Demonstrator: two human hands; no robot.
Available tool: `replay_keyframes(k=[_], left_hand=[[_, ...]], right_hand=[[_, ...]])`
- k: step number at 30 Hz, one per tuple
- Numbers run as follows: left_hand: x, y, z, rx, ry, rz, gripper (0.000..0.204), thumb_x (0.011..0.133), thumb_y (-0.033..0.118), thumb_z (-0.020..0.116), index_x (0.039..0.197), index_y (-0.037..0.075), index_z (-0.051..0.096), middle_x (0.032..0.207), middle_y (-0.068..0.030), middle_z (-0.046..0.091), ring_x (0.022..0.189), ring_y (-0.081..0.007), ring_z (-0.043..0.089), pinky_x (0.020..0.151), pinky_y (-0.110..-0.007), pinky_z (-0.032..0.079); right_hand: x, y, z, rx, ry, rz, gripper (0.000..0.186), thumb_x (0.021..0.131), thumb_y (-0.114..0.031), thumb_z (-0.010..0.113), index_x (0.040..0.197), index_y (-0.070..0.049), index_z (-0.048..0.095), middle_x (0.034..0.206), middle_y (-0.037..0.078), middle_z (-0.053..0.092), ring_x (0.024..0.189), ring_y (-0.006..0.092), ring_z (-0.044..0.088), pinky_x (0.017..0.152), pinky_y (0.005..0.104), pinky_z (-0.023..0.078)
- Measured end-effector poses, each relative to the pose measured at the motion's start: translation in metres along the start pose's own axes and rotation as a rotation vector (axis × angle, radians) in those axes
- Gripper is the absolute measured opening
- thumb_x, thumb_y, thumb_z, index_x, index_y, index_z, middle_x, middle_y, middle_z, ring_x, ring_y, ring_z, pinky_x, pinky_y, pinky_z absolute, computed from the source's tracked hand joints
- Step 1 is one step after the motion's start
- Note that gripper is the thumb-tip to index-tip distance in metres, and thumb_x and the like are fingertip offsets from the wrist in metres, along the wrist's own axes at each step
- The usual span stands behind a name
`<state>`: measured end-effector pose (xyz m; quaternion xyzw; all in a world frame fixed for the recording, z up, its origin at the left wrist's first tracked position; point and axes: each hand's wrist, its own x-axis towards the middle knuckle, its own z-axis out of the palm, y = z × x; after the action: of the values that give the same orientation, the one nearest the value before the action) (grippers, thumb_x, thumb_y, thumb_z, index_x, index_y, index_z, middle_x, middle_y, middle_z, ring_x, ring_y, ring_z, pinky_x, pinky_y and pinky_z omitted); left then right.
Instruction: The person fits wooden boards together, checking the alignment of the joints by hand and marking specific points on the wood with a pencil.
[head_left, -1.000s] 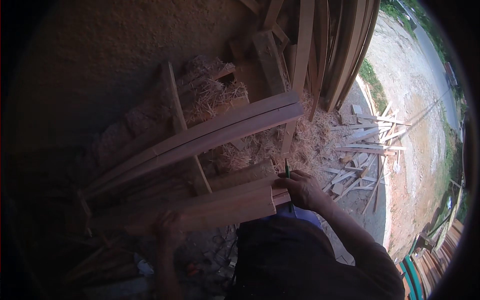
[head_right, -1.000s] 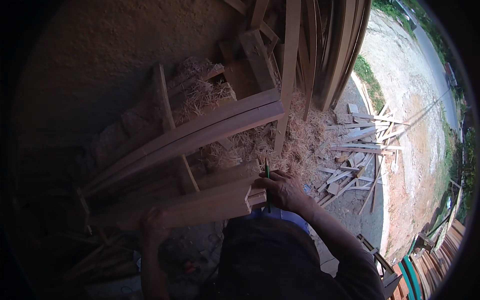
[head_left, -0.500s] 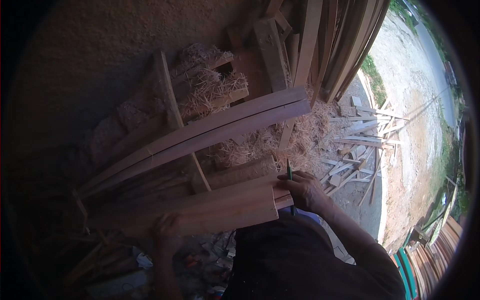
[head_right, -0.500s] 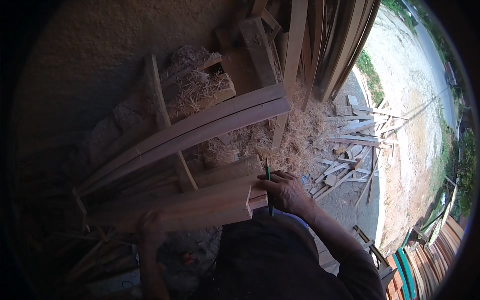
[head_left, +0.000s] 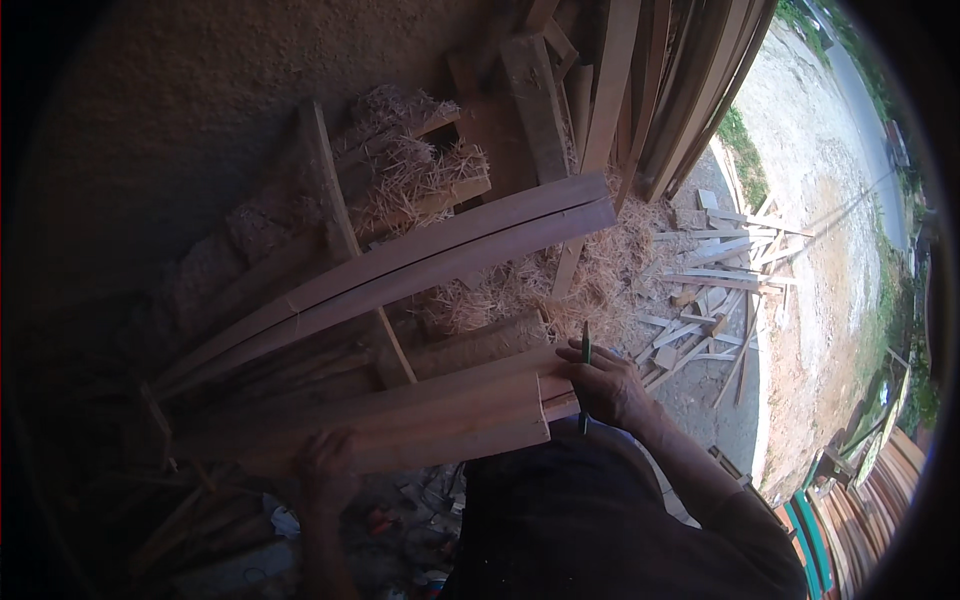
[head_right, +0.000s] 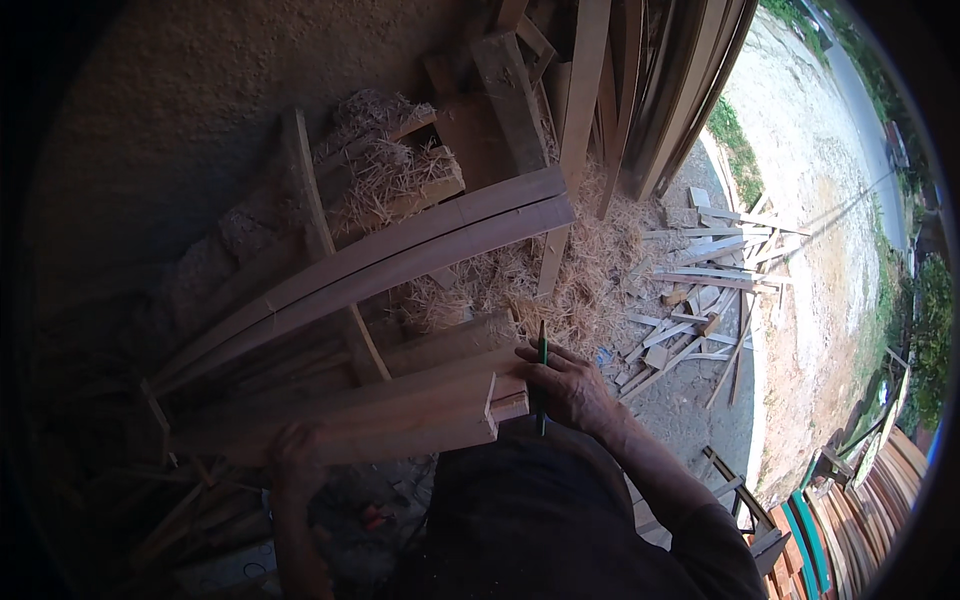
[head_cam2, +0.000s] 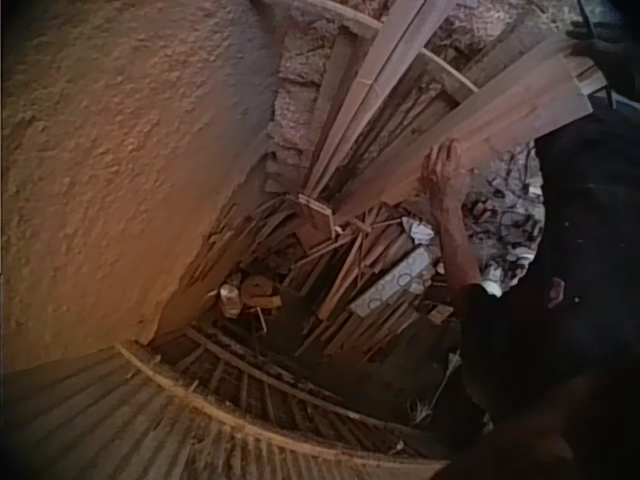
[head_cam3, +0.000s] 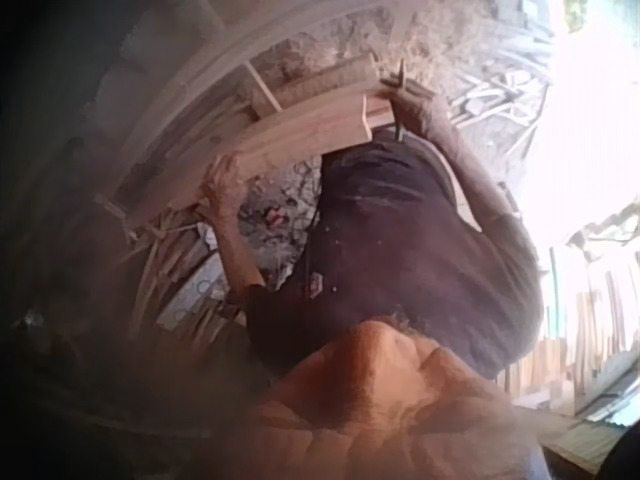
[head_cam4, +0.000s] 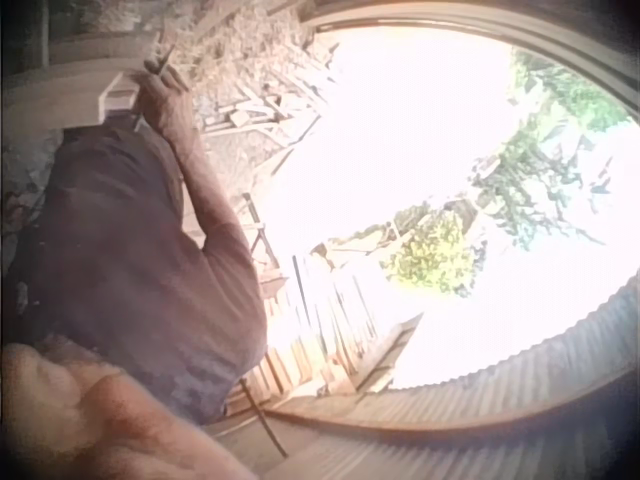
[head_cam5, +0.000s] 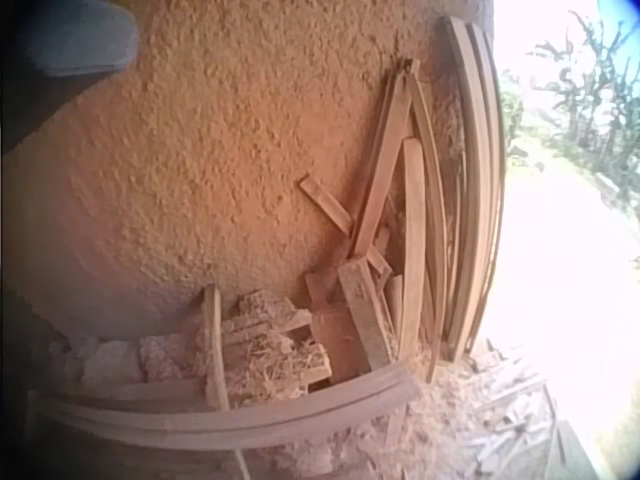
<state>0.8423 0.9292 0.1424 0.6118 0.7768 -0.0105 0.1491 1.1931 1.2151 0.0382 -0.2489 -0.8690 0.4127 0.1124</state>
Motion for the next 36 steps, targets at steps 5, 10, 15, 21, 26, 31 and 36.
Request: replay_keyframes(k=[5,10,15,21,26,31,36], left_hand=[[0.001,0.001,0.0,-0.018,-0.038,-0.007,0.052,0.055,0.011,0.075,0.107,0.008,0.07,0.111,-0.0092,0.072,0.106,-0.032,0.067,0.096,-0.047,0.053],[0.004,0.005,-0.003,0.008,-0.022,-0.015,0.048,0.058,0.009,0.073,0.107,0.008,0.07,0.111,-0.0095,0.072,0.106,-0.0321,0.067,0.097,-0.047,0.053],[0.009,0.001,-0.004,-0.006,-0.013,0.012,0.042,0.063,0.007,0.07,0.105,0.008,0.069,0.109,-0.0107,0.072,0.105,-0.033,0.067,0.096,-0.047,0.053],[0.012,0.005,-0.005,-0.002,0.0,0.02,0.037,0.067,0.005,0.067,0.104,0.009,0.069,0.107,-0.0104,0.073,0.102,-0.0329,0.067,0.092,-0.047,0.053],[0.009,0.012,-0.004,0.026,0.024,0.017,0.036,0.068,0.005,0.067,0.103,0.009,0.069,0.106,-0.009,0.073,0.101,-0.0313,0.068,0.089,-0.046,0.054],[0.006,0.013,-0.006,0.042,0.01,0.01,0.035,0.068,0.006,0.067,0.103,0.009,0.069,0.106,-0.0089,0.072,0.102,-0.0312,0.068,0.089,-0.046,0.053],[0.005,0.014,-0.006,0.048,-0.012,-0.016,0.041,0.065,0.008,0.072,0.105,0.009,0.069,0.108,-0.0102,0.072,0.104,-0.0327,0.067,0.094,-0.047,0.052]], right_hand=[[-0.003,0.008,-0.003,-0.004,-0.028,-0.066,0.03,0.085,-0.007,0.073,0.115,-0.012,0.07,0.133,0.013,0.068,0.127,0.0372,0.063,0.101,0.0462,0.057],[-0.002,0.01,-0.005,0.008,-0.069,-0.053,0.037,0.083,-0.01,0.076,0.119,-0.014,0.069,0.138,0.01,0.066,0.127,0.0347,0.063,0.103,0.0441,0.057],[-0.001,0.012,-0.008,-0.002,-0.08,-0.08,0.036,0.084,-0.011,0.076,0.118,-0.013,0.068,0.137,0.01,0.066,0.127,0.0352,0.063,0.102,0.0438,0.058],[-0.003,0.016,-0.007,0.023,-0.108,-0.066,0.036,0.084,-0.01,0.075,0.119,-0.012,0.068,0.136,0.011,0.066,0.126,0.0358,0.063,0.103,0.0436,0.057],[0.001,0.015,-0.01,0.063,-0.143,-0.036,0.037,0.083,-0.01,0.075,0.119,-0.013,0.068,0.135,0.011,0.067,0.125,0.0363,0.064,0.103,0.0444,0.057],[-0.001,0.02,-0.006,0.044,-0.108,-0.089,0.037,0.082,-0.012,0.077,0.118,-0.013,0.069,0.134,0.011,0.067,0.125,0.036,0.064,0.103,0.0448,0.057],[0.001,0.016,-0.009,0.047,-0.123,-0.068,0.036,0.083,-0.012,0.077,0.118,-0.012,0.069,0.134,0.01,0.068,0.126,0.0358,0.063,0.103,0.0447,0.057]])
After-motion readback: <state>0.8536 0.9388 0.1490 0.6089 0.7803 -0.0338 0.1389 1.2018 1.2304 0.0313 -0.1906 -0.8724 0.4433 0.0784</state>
